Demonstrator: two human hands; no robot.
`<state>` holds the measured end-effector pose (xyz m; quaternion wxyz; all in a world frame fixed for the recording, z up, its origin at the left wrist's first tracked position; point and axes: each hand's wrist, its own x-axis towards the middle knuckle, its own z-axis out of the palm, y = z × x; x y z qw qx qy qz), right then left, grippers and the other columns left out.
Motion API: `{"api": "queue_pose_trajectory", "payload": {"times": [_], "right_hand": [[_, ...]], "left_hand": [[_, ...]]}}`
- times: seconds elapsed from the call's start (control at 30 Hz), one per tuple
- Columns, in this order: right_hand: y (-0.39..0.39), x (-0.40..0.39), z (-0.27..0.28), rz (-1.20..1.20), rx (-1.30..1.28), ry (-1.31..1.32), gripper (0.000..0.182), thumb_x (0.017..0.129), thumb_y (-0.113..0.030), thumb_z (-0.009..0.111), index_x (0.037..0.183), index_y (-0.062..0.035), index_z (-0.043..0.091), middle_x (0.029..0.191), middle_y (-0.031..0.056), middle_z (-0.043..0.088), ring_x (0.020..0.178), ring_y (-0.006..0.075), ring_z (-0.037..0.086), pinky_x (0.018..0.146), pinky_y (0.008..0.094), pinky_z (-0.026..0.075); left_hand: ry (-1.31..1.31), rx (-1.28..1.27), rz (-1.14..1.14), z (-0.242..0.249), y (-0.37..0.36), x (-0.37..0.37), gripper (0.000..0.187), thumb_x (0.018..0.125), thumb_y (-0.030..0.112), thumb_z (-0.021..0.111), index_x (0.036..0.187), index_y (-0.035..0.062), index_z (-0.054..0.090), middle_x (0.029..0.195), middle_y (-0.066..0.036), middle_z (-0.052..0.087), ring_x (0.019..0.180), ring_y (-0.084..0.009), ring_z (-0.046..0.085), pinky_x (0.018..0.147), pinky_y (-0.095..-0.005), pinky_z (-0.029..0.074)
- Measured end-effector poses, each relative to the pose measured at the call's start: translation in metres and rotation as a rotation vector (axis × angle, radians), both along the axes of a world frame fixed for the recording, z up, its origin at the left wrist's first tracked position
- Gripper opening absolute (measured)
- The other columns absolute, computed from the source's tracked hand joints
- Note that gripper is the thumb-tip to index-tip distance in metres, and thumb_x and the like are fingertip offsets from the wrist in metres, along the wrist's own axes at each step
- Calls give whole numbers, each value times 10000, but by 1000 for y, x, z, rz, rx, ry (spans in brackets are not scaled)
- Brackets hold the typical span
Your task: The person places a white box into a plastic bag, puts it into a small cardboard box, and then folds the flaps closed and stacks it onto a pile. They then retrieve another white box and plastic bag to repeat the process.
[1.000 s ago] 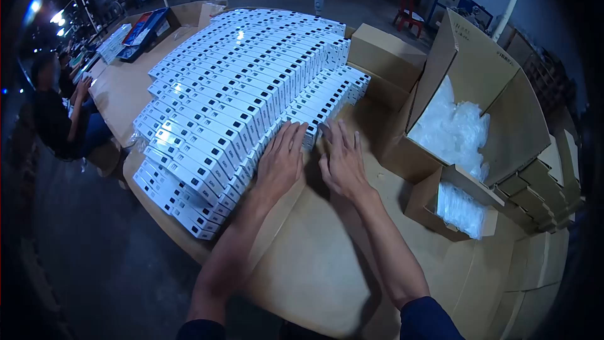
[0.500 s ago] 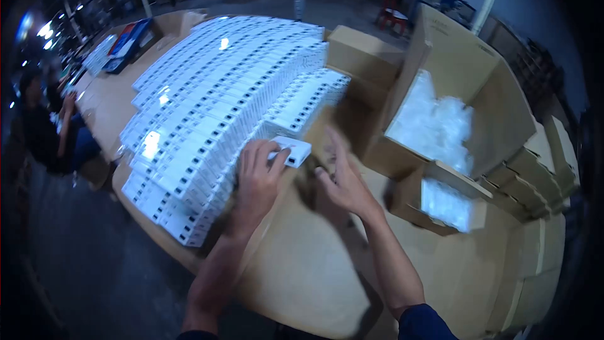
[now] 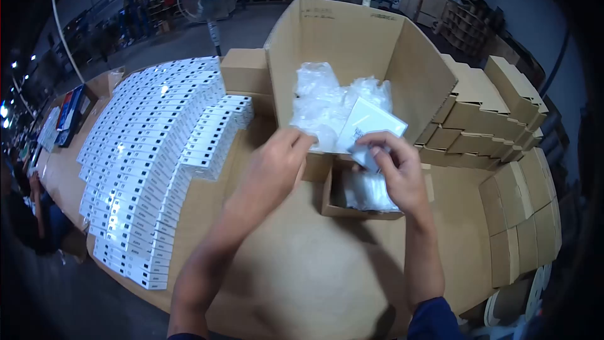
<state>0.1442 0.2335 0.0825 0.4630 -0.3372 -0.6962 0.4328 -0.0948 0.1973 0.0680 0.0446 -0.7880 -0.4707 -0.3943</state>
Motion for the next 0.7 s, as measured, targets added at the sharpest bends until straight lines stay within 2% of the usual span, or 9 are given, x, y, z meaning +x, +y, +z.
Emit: {"api": "queue_pose_trajectory", "payload": {"times": [0.03,0.1,0.23,0.33,0.43,0.47,0.57,0.6,0.7], "right_hand": [[16,14,5,-149,234,-258,212,968,-42,576,1106,-36,736,910,50,633,703,108,525,694,294,482],[34,21,10,-222,209,-238,211,936,-95,632,1108,-102,755,856,58,592,679,133,492,654,315,451],[57,28,19,-286,255,-331,226,913,-128,662,1118,-134,759,925,97,607,740,181,559,697,338,489],[60,26,23,-295,241,-339,239,900,-142,670,1124,-129,755,1036,145,623,806,242,615,755,362,519],[65,29,19,-283,251,-300,245,899,-149,671,1129,-124,751,1031,141,625,823,242,614,774,367,515],[65,31,18,-305,232,-333,253,908,-188,690,1147,-129,751,1054,149,634,867,252,627,801,372,514],[70,31,12,-349,257,-302,274,912,-250,726,1162,-142,752,1086,157,646,903,264,632,806,379,514],[69,31,13,-377,236,-324,413,879,-357,790,1222,-132,740,1117,184,655,979,298,651,863,388,526],[62,22,12,-438,295,-283,585,828,-432,837,1283,-87,710,1135,214,653,1051,341,657,936,407,526]], "left_hand": [[93,16,37,0,27,4,253,849,-30,651,1097,18,668,1026,-161,638,995,-361,634,845,-441,545],[294,53,131,-7,83,13,204,840,-11,652,1040,12,687,1027,-151,654,1005,-335,643,857,-422,560],[602,117,272,-32,171,25,126,823,-1,639,934,-7,698,1022,-142,664,1005,-301,649,848,-403,572],[589,220,333,-48,195,25,64,809,43,666,839,7,710,957,-153,705,947,-279,671,817,-369,559],[497,220,362,-38,197,24,87,808,36,665,874,10,715,935,-164,717,933,-290,678,818,-402,555],[449,228,341,-28,194,22,77,860,48,654,907,8,701,889,-177,708,919,-342,678,818,-445,548],[137,188,261,14,155,26,79,905,54,643,943,-8,673,872,-207,692,922,-392,661,841,-478,535],[39,269,186,26,140,25,94,931,54,674,972,-26,645,887,-223,701,843,-377,699,756,-470,534],[-245,181,150,47,86,38,115,942,53,680,1000,-42,654,880,-228,718,804,-365,717,737,-422,545]]}}
